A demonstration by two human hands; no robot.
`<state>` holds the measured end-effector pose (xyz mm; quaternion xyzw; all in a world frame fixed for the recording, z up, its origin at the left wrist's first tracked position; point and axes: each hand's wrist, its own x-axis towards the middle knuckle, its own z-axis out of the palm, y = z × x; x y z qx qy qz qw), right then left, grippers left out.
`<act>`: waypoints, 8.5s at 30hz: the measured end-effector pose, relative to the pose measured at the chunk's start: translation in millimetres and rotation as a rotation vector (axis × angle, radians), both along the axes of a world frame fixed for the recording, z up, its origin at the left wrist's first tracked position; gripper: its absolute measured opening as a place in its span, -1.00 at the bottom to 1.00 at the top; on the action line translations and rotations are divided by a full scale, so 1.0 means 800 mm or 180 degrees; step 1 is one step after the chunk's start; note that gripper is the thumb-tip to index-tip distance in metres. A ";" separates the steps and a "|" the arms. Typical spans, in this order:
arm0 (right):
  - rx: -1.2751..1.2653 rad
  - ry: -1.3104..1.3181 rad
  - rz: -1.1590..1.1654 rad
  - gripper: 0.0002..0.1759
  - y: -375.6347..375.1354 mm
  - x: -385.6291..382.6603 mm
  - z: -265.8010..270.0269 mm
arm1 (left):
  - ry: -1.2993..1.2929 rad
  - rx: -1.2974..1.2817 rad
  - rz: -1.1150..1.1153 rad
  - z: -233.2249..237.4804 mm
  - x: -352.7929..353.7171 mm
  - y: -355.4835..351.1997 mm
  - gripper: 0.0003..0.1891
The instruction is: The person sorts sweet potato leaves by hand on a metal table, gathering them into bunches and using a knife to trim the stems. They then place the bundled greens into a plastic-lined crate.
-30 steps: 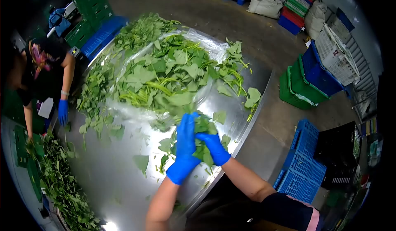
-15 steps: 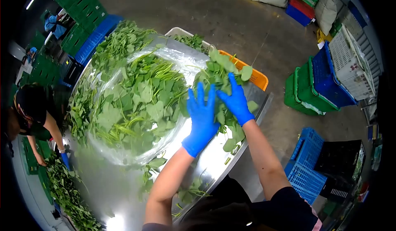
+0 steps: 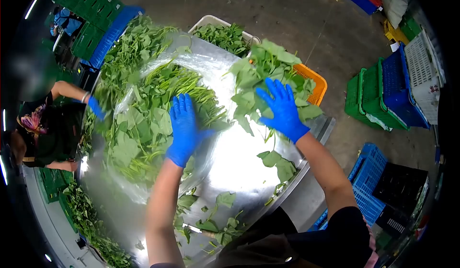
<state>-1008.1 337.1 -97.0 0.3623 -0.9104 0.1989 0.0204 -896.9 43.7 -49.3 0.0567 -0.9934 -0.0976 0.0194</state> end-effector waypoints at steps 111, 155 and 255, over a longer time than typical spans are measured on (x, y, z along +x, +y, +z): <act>-0.3632 -0.3658 -0.0520 -0.57 -0.120 0.068 -0.061 | 0.1878 0.2259 0.0949 0.010 0.067 -0.052 -0.27; -0.2495 -0.2647 0.2056 -0.51 -0.238 -0.026 0.018 | 0.0346 0.2547 -0.0103 0.013 0.023 -0.119 -0.34; -0.0265 -0.4485 0.2685 -0.51 -0.319 0.735 0.027 | -0.0175 0.0973 0.0927 0.060 0.862 -0.069 -0.30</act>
